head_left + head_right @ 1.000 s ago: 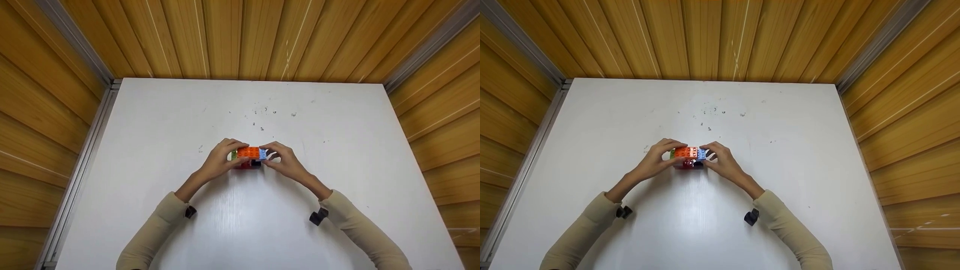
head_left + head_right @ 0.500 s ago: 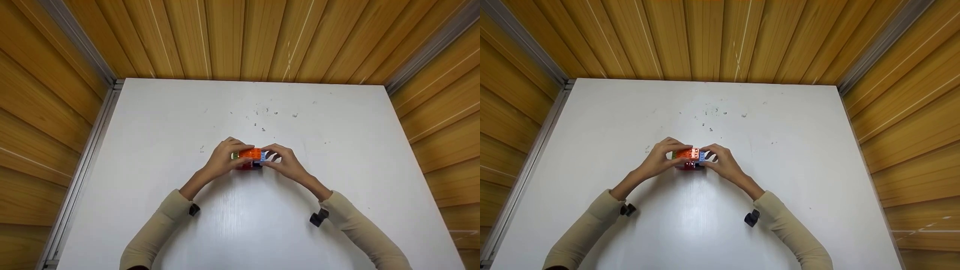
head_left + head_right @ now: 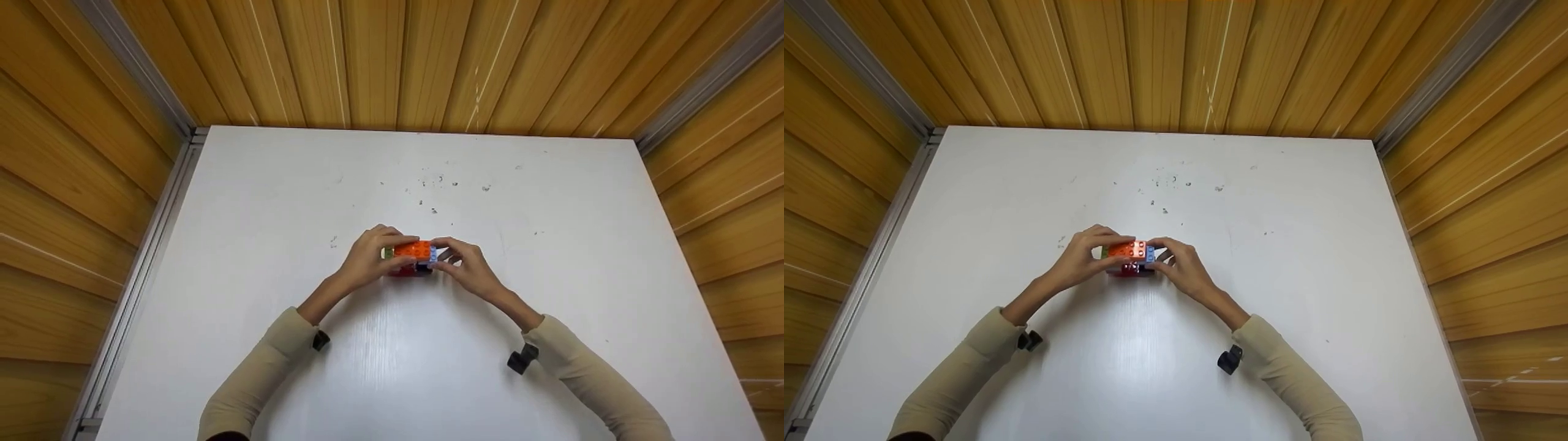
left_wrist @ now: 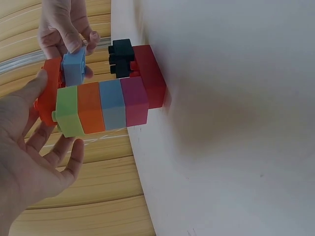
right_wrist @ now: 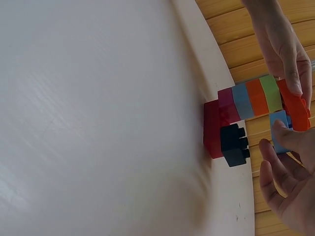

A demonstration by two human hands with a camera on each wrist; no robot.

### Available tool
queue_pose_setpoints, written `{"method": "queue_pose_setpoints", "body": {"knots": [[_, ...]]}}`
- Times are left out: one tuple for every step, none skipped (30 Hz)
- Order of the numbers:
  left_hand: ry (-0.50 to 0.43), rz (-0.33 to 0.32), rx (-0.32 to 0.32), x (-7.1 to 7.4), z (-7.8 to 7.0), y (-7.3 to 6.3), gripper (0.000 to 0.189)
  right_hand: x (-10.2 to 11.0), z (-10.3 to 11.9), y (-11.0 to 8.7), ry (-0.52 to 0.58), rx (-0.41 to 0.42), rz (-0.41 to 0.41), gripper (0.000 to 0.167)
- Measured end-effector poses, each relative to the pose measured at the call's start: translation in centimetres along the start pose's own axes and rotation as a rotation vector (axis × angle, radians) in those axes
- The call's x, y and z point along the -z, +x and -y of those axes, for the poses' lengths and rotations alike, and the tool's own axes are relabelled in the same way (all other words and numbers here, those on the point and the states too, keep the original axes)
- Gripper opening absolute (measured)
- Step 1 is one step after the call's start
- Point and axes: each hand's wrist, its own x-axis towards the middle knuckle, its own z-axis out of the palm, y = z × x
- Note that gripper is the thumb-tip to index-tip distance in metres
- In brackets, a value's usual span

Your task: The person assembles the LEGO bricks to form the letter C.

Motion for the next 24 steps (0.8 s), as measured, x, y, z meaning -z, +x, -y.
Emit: {"method": "queue_pose_setpoints", "body": {"knots": [[-0.004, 0.000, 0.004, -0.03, 0.02, 0.01, 0.036, -0.04, -0.06, -0.03, 0.002, 0.000, -0.004, 0.038], [-0.012, 0.000, 0.005, -0.06, 0.03, 0.02, 0.036, -0.09, -0.11, -0.07, 0.003, 0.001, -0.010, 0.038], [-0.024, -0.001, 0.006, -0.09, 0.03, 0.03, 0.036, -0.13, -0.16, -0.10, 0.002, 0.007, -0.016, 0.038], [-0.033, -0.002, 0.009, -0.11, 0.05, 0.04, 0.036, -0.17, -0.19, -0.14, 0.003, 0.013, -0.023, 0.038], [-0.040, -0.002, 0.009, -0.13, 0.06, 0.04, 0.036, -0.21, -0.21, -0.18, 0.003, 0.019, -0.030, 0.037], [-0.044, -0.003, 0.007, -0.15, 0.06, 0.04, 0.036, -0.26, -0.24, -0.23, 0.006, 0.029, -0.034, 0.037], [-0.045, -0.004, 0.004, -0.18, 0.09, 0.05, 0.036, -0.31, -0.26, -0.27, 0.008, 0.038, -0.039, 0.037], [-0.049, -0.006, -0.001, -0.20, 0.12, 0.05, 0.036, -0.36, -0.29, -0.33, 0.010, 0.048, -0.042, 0.037], [-0.048, -0.007, -0.005, -0.22, 0.13, 0.05, 0.036, -0.41, -0.32, -0.37, 0.016, 0.056, -0.045, 0.037], [-0.045, -0.008, -0.009, -0.22, 0.16, 0.04, 0.036, -0.46, -0.32, -0.39, 0.026, 0.058, -0.047, 0.037], [-0.047, -0.009, -0.015, -0.22, 0.19, 0.02, 0.036, -0.50, -0.34, -0.42, 0.038, 0.059, -0.049, 0.037], [-0.046, -0.009, -0.017, -0.23, 0.22, 0.01, 0.037, -0.53, -0.35, -0.45, 0.049, 0.059, -0.051, 0.037], [-0.051, -0.009, -0.018, -0.23, 0.25, -0.02, 0.037, -0.57, -0.36, -0.48, 0.060, 0.056, -0.053, 0.037], [-0.054, -0.009, -0.018, -0.21, 0.27, -0.04, 0.037, -0.61, -0.37, -0.48, 0.071, 0.054, -0.055, 0.036], [-0.056, -0.009, -0.018, -0.20, 0.30, -0.07, 0.037, -0.64, -0.38, -0.46, 0.077, 0.052, -0.059, 0.036], [-0.060, -0.009, -0.017, -0.24, 0.32, -0.09, 0.037, -0.64, -0.39, -0.51, 0.081, 0.049, -0.060, 0.036], [-0.064, -0.011, -0.018, -0.27, 0.34, -0.09, 0.037, -0.64, -0.41, -0.53, 0.082, 0.048, -0.060, 0.036], [-0.063, -0.014, -0.016, -0.29, 0.35, -0.10, 0.037, -0.64, -0.43, -0.54, 0.080, 0.046, -0.058, 0.036], [-0.067, -0.017, -0.015, -0.31, 0.36, -0.10, 0.037, -0.65, -0.44, -0.53, 0.079, 0.044, -0.055, 0.036], [-0.068, -0.018, -0.012, -0.34, 0.39, -0.08, 0.037, -0.63, -0.46, -0.52, 0.076, 0.041, -0.053, 0.036], [-0.069, -0.019, -0.013, -0.36, 0.42, -0.06, 0.037, -0.62, -0.49, -0.53, 0.075, 0.036, -0.051, 0.037], [-0.070, -0.020, -0.012, -0.38, 0.42, -0.04, 0.037, -0.60, -0.53, -0.53, 0.078, 0.032, -0.048, 0.037], [-0.072, -0.019, -0.010, -0.37, 0.41, -0.03, 0.037, -0.57, -0.58, -0.52, 0.077, 0.028, -0.046, 0.037], [-0.071, -0.014, -0.006, -0.36, 0.37, -0.02, 0.037, -0.56, -0.59, -0.50, 0.073, 0.024, -0.045, 0.037]]}}
